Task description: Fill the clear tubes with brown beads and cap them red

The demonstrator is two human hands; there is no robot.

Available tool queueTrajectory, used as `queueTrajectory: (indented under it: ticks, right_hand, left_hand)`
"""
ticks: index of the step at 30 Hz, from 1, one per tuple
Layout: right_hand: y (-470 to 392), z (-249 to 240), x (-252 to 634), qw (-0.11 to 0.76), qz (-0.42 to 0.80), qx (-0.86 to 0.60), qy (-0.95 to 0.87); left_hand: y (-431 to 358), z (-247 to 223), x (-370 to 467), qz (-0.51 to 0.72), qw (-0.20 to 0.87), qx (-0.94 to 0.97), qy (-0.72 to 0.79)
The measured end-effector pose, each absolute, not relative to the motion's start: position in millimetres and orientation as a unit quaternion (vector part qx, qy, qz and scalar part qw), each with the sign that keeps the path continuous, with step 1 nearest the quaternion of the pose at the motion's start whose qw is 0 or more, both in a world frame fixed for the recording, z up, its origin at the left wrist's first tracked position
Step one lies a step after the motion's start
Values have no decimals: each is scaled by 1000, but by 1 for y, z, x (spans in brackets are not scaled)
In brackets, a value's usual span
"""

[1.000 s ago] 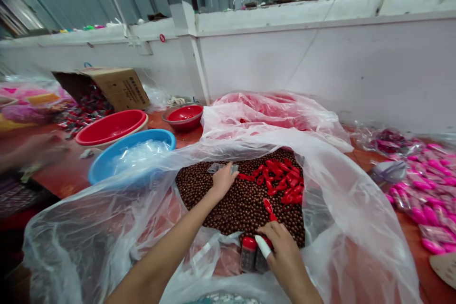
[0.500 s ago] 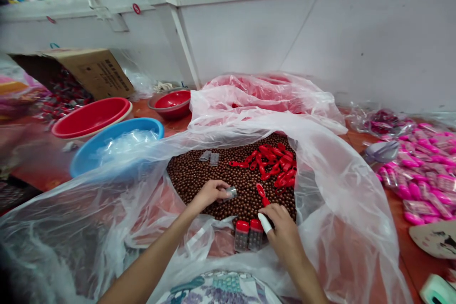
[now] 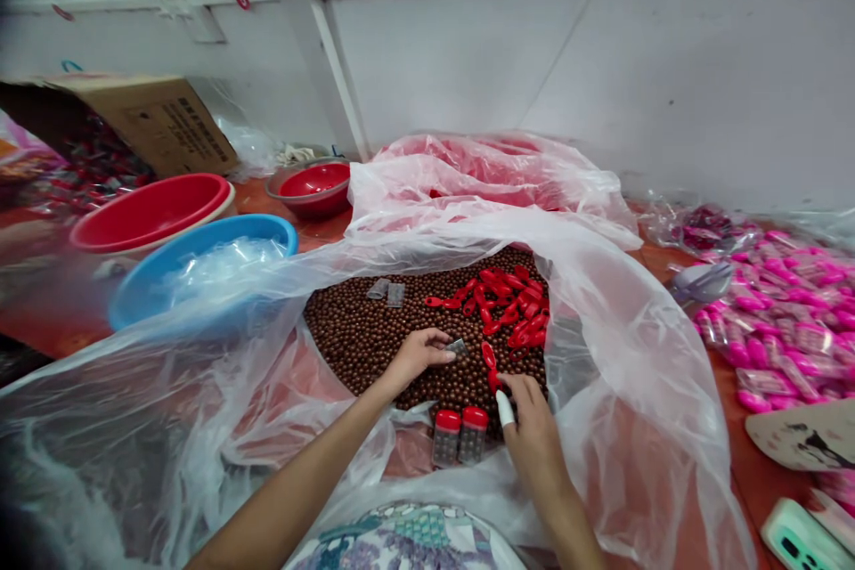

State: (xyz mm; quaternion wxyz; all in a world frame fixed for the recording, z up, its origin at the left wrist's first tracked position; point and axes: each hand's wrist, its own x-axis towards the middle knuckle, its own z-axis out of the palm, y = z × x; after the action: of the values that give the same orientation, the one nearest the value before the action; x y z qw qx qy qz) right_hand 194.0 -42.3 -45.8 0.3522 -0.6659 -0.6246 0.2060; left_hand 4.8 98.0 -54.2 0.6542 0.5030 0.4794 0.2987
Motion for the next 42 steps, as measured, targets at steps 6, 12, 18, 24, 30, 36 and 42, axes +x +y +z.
queueTrajectory:
  ticks: [6,12,18,24,30,36,42]
  right_hand:
    - [-37,-48,193,326,177,-686,-626]
    - [-30,-39,187,243,132,-705,-653]
    - [-24,-33,183,232,125,-704,-660]
    - [-20,-36,178,352,250,-680,-592]
    - [-9,-19,158,456,464,-576,-494]
    - [-3,-10,149,440,481,-519,-554]
    - [-5,-17,158,397,328,-610,-602]
  left_hand:
    - [91,-48,-3,323,687,461,460]
    - [83,-41,-16,333,713,426,446]
    - [68,-23,-29,297,767,349,449]
    - [53,-14,-39,289,762,352,460]
    - [43,-18,-35,281,758,376,453]
    - [40,-17,-35,287,748,396,450]
    - [39,-21,-39,297,750,384,449]
